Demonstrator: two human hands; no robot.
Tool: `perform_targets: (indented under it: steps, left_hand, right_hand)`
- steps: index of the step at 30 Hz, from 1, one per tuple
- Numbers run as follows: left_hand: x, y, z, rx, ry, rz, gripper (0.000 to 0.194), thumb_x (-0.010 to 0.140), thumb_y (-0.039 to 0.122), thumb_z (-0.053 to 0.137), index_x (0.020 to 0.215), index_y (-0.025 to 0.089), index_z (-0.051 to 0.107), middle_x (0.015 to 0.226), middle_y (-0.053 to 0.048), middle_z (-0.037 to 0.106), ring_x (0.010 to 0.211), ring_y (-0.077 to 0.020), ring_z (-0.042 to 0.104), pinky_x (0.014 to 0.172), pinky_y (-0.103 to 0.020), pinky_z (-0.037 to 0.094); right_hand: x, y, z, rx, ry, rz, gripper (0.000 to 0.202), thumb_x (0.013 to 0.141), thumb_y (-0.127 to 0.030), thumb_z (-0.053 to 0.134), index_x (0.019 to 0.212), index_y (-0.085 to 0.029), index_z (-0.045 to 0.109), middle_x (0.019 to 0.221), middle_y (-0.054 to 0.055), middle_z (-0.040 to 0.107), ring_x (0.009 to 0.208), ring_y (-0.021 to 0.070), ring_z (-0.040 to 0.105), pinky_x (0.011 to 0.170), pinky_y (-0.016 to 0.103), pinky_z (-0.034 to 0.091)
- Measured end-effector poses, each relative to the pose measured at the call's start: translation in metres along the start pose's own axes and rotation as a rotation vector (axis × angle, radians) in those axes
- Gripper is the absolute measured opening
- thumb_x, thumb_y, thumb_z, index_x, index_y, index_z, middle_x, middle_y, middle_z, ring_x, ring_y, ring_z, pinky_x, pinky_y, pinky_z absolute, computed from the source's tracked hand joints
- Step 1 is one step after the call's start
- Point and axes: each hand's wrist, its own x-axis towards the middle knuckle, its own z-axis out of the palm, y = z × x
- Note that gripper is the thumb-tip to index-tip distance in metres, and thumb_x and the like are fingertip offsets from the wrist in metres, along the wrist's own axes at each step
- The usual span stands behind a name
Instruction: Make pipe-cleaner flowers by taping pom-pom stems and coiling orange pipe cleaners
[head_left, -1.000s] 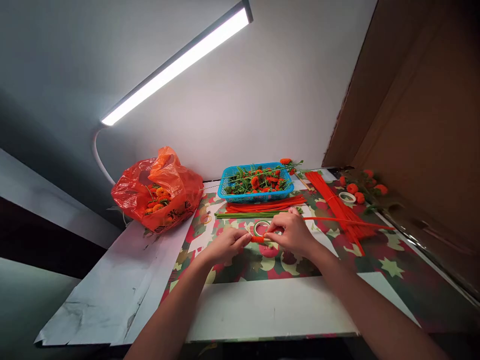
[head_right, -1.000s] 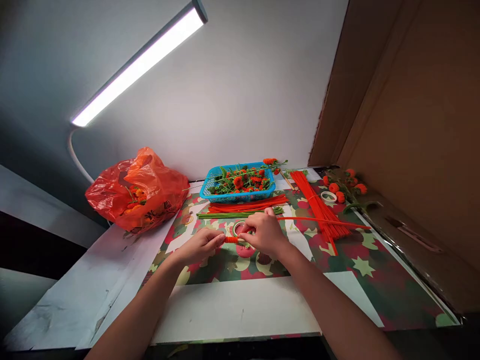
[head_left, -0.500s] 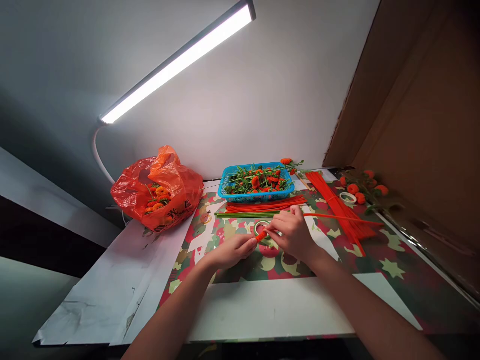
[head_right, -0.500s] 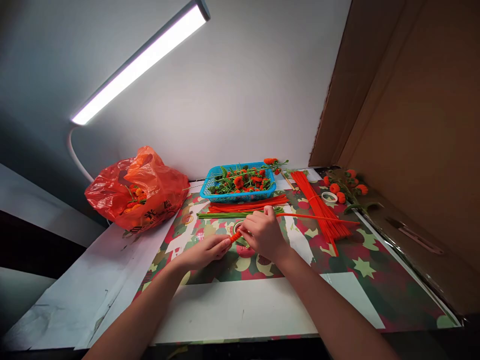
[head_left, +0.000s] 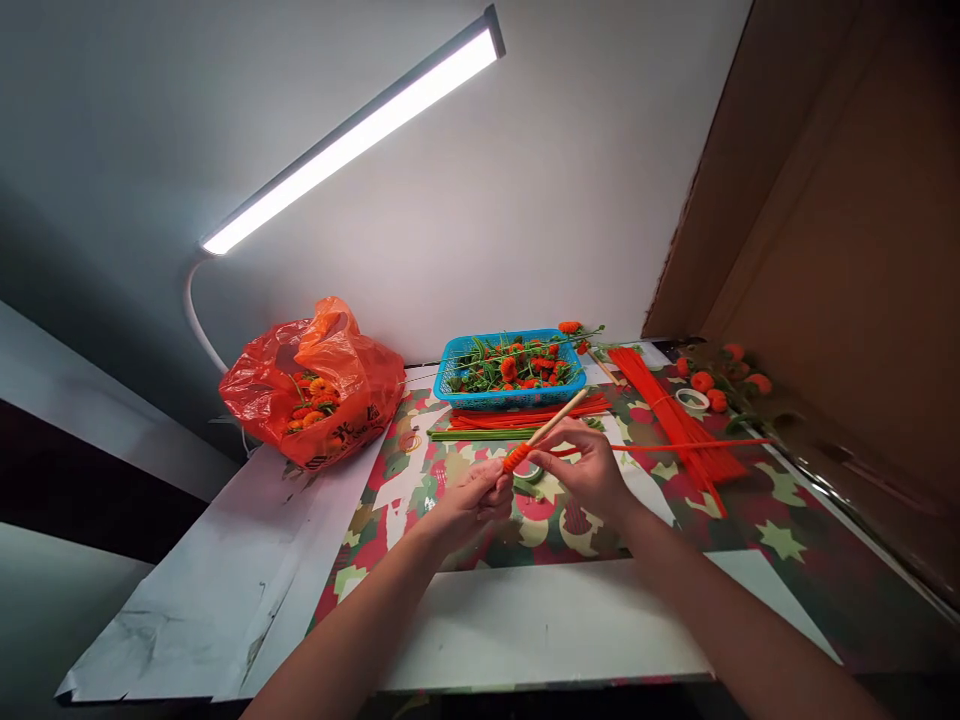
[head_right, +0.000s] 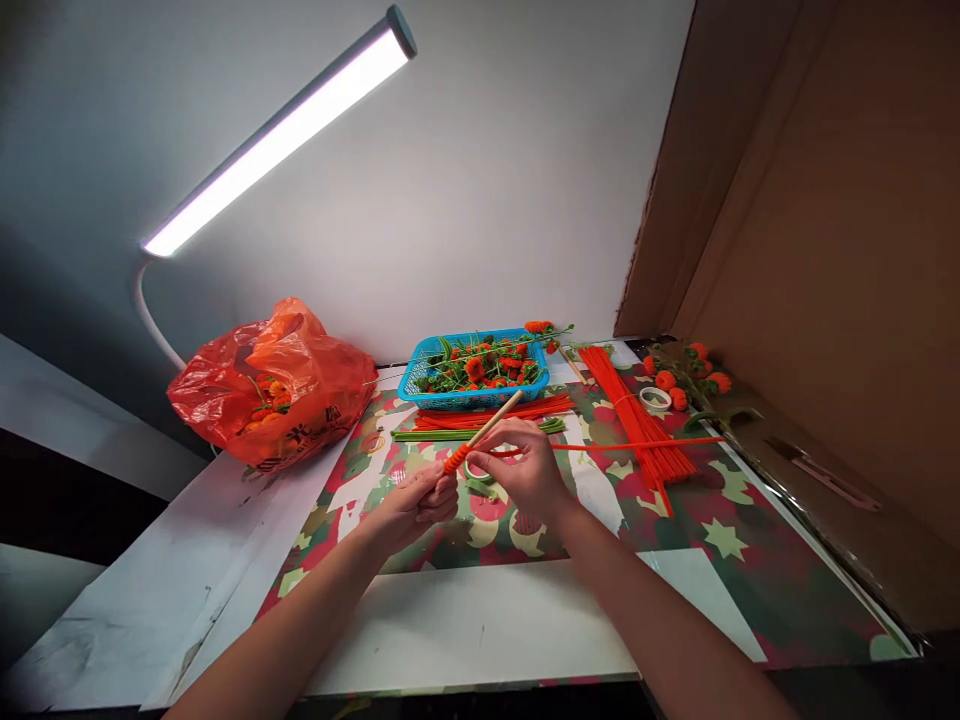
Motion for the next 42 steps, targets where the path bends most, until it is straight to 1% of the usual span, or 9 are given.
perform_targets:
  steps: [3,5,10,14,19,22,30,37,42]
  left_hand:
    - [-0.003,0.003,-0.005,0.057,-0.114,0.005,0.046,0.080,0.053,0.059,0.060,0.018,0.036,0.048,0.010,0.025,0.040,-0.0034,0.017,0.044,-0.023,0.013]
    - [-0.005,0.006,-0.008,0.126,-0.202,-0.026,0.048,0.080,0.054,0.058,0.059,0.018,0.036,0.049,0.009,0.026,0.041,-0.0040,0.019,0.044,-0.023,0.013]
    - [-0.010,0.019,-0.014,0.417,-0.326,-0.154,0.046,0.084,0.053,0.053,0.059,0.017,0.040,0.053,0.006,0.033,0.045,-0.0059,0.028,0.044,-0.022,0.019]
    - [-0.012,0.029,-0.014,0.729,-0.357,-0.225,0.048,0.088,0.055,0.044,0.059,0.017,0.042,0.053,0.004,0.039,0.048,-0.0081,0.034,0.047,-0.023,0.026]
    - [-0.013,0.030,-0.015,0.980,-0.227,-0.242,0.046,0.089,0.055,0.039,0.062,0.018,0.043,0.055,0.003,0.041,0.049,-0.0097,0.034,0.046,-0.023,0.024]
    - [-0.012,0.028,-0.015,0.960,-0.136,-0.235,0.045,0.087,0.056,0.042,0.063,0.019,0.041,0.056,0.004,0.037,0.047,-0.0091,0.031,0.044,-0.023,0.021]
    - [-0.012,0.021,-0.010,0.759,-0.065,-0.234,0.044,0.086,0.057,0.044,0.064,0.019,0.040,0.060,0.004,0.037,0.051,-0.0091,0.034,0.047,-0.023,0.026]
    - [-0.007,0.008,-0.008,0.512,-0.086,-0.272,0.040,0.085,0.054,0.049,0.071,0.017,0.046,0.061,0.004,0.044,0.050,-0.0077,0.040,0.047,-0.022,0.032]
    - [0.001,-0.006,0.004,0.163,-0.012,-0.212,0.027,0.084,0.041,0.058,0.094,0.017,0.048,0.061,0.004,0.051,0.049,-0.0080,0.046,0.051,-0.021,0.040]
  right_hand:
    - [0.007,0.003,-0.011,0.290,-0.328,0.255,0.031,0.069,-0.048,0.073,0.070,-0.018,0.068,0.069,0.003,0.065,0.061,0.0146,0.056,0.056,0.028,0.041]
    - [0.011,0.005,-0.018,0.344,-0.468,0.323,0.032,0.065,-0.047,0.076,0.070,-0.016,0.069,0.065,0.001,0.062,0.058,0.0121,0.053,0.053,0.025,0.040]
    - [0.012,0.012,-0.027,0.240,-0.689,0.432,0.028,0.062,-0.040,0.078,0.064,-0.014,0.068,0.059,0.000,0.060,0.054,0.0102,0.052,0.050,0.023,0.039]
    - [0.010,0.018,-0.027,0.044,-0.772,0.471,0.024,0.061,-0.036,0.077,0.065,-0.014,0.070,0.059,0.000,0.063,0.054,0.0113,0.055,0.049,0.022,0.040]
    - [0.006,0.015,-0.020,-0.243,-0.647,0.349,0.007,0.064,-0.024,0.073,0.063,-0.017,0.071,0.057,0.000,0.065,0.052,0.0122,0.055,0.048,0.023,0.034]
    - [0.004,0.011,-0.014,-0.444,-0.495,0.189,0.009,0.066,-0.021,0.074,0.059,-0.020,0.069,0.057,-0.002,0.067,0.055,0.0123,0.057,0.061,0.027,0.036]
    - [0.000,0.013,-0.004,-0.669,-0.355,-0.054,0.018,0.077,-0.021,0.071,0.062,-0.019,0.062,0.065,-0.003,0.067,0.068,0.0129,0.058,0.079,0.034,0.024]
    - [0.000,0.014,-0.001,-0.788,-0.215,-0.319,0.019,0.084,-0.025,0.064,0.068,-0.017,0.060,0.067,0.000,0.066,0.068,0.0141,0.052,0.073,0.032,0.021]
    - [0.002,0.017,-0.003,-0.788,-0.134,-0.358,0.022,0.086,-0.024,0.061,0.066,-0.017,0.059,0.067,0.000,0.065,0.068,0.0143,0.052,0.069,0.033,0.021]
